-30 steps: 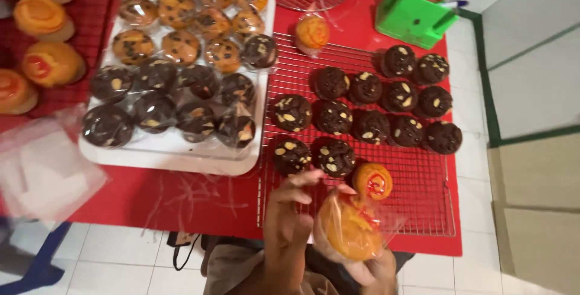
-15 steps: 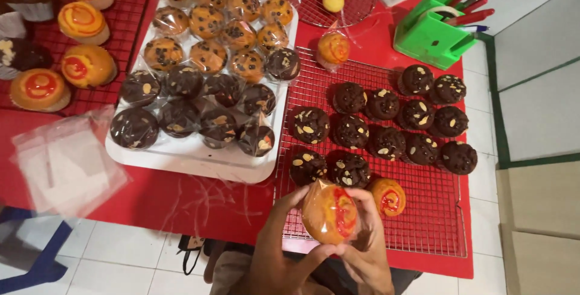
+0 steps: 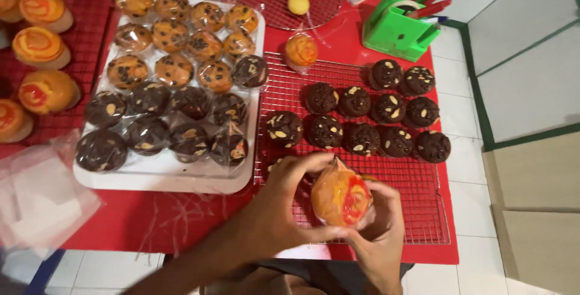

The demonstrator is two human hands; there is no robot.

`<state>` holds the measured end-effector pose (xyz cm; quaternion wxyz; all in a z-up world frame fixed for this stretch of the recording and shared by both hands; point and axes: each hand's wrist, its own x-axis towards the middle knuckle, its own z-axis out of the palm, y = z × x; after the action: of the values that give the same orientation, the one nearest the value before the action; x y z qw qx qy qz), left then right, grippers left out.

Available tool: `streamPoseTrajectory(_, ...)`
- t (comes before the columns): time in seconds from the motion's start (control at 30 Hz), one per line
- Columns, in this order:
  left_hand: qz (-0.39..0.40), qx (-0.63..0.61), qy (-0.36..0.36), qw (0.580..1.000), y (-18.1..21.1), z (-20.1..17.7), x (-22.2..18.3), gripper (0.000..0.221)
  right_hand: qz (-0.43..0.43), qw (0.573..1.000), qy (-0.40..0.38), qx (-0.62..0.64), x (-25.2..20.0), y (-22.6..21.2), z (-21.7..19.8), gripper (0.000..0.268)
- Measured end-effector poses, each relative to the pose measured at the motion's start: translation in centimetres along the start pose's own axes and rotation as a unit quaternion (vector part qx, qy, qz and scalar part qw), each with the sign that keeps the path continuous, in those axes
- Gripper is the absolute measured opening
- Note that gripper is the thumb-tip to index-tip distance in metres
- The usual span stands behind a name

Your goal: The person is individually packaging muffins by picking them up from a cooling rack and placing them into small, clear plastic bags.

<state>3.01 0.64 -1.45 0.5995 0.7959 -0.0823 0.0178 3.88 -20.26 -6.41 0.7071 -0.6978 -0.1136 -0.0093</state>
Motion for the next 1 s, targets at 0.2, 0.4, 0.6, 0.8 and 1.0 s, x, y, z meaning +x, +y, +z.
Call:
streamPoseTrajectory(0.2,0.075,-0.013,-0.083,0.994,-1.1,-3.1,8.6,0.075,-0.011,0.997,-0.020,0.080,0.8,-3.1,-2.3,0.092)
streamPoseTrajectory(0.4,-0.109,0.143,-0.042,0.983,-2.3,-8.9,15.7,0.085,-0.004,0.998,0.020,0.054,-3.9,2.2,-8.7,0.072)
streamPoseTrajectory(0.6,0.006,0.209,-0.123,0.970,-7.2,-12.0,19.2,0.074,0.033,0.997,0.061,0.029,-6.3,5.0,-10.9,0.061)
streamPoseTrajectory(0.8,-0.065,0.299,-0.173,0.936,-7.7,-10.5,19.7,0.107,0.019,0.995,0.082,0.048,-6.2,5.4,-10.8,0.061)
streamPoseTrajectory(1.0,0.007,0.395,-0.181,0.901,-11.3,-10.2,21.3,0.133,0.004,0.997,0.062,0.052,-6.0,5.8,-11.0,0.060)
